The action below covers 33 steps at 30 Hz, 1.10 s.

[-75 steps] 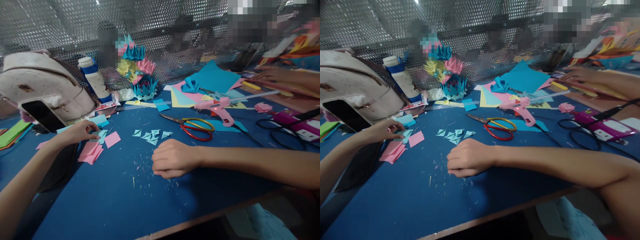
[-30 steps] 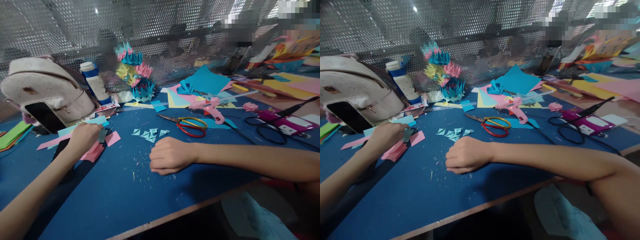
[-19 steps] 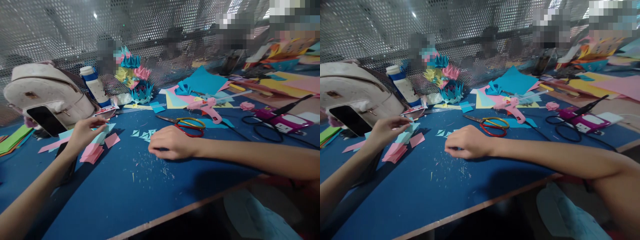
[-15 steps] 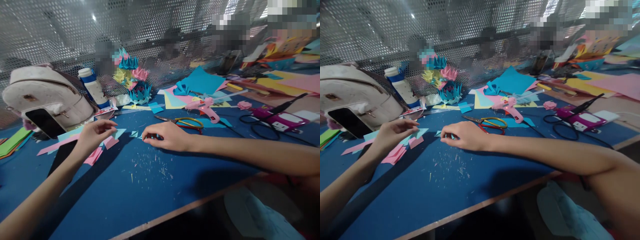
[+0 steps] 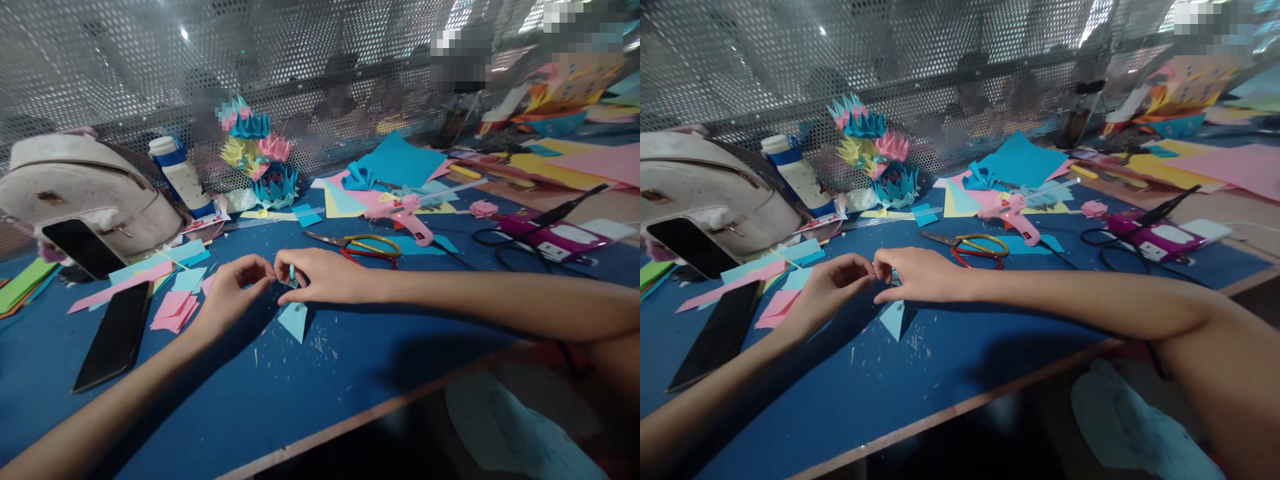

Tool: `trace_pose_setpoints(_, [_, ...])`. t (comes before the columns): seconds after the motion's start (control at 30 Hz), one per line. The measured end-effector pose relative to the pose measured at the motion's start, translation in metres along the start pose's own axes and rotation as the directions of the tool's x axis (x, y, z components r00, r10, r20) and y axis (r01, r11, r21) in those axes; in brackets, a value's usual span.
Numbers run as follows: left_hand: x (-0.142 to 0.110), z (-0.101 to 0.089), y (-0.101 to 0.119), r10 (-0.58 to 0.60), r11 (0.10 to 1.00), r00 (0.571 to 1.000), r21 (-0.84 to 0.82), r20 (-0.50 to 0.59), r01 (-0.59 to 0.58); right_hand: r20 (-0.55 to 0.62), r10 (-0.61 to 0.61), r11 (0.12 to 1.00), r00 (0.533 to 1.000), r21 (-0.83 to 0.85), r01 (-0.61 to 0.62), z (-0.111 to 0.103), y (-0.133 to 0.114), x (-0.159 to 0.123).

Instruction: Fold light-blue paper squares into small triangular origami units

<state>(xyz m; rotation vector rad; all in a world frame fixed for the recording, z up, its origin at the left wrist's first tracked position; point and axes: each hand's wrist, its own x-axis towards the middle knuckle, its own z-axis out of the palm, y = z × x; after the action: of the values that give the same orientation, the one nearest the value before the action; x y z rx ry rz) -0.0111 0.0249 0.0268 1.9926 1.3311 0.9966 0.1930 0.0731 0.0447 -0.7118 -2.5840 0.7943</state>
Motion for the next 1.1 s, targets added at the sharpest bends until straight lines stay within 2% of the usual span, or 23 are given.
trace_pose_setpoints(0.1, [-0.006, 0.001, 0.000, 0.055, 0.995, 0.998, 0.082, 0.004, -0.056, 0.072, -0.052, 0.996, 0.996, -0.064, 0.057, 0.002, 0.002, -0.006])
trace_pose_setpoints(0.2, [-0.017, 0.001, 0.000, 0.148, 0.974, 0.988, 0.166, 0.049, -0.154, 0.149, -0.175, 0.981, 0.973, -0.060, 0.186, -0.002, 0.007, -0.013])
trace_pose_setpoints(0.33, [-0.035, 0.005, -0.004, 0.304, 0.912, 0.938, 0.235, 0.165, -0.337, 0.218, -0.383, 0.919, 0.898, -0.010, 0.394, -0.011, 0.016, -0.020])
trace_pose_setpoints(0.43, [-0.048, 0.010, -0.005, 0.386, 0.847, 0.895, 0.299, 0.222, -0.440, 0.224, -0.433, 0.896, 0.873, -0.001, 0.445, -0.013, 0.022, -0.022])
trace_pose_setpoints(0.6, [-0.060, 0.014, -0.002, 0.472, 0.742, 0.825, 0.365, 0.311, -0.562, 0.282, -0.352, 0.936, 0.893, 0.117, 0.332, -0.003, 0.028, -0.014])
trace_pose_setpoints(0.67, [-0.062, 0.014, -0.001, 0.490, 0.689, 0.811, 0.429, 0.319, -0.584, 0.286, -0.311, 0.948, 0.906, 0.157, 0.276, 0.004, 0.028, -0.008])
trace_pose_setpoints(0.87, [-0.065, 0.013, 0.001, 0.463, 0.660, 0.841, 0.524, 0.280, -0.538, 0.194, -0.148, 0.973, 0.970, 0.202, 0.109, 0.024, 0.028, 0.002])
trace_pose_setpoints(1.1, [-0.063, 0.008, -0.003, 0.466, 0.697, 0.844, 0.476, 0.267, -0.536, 0.165, -0.065, 0.979, 0.984, 0.202, 0.031, 0.033, 0.029, 0.002])
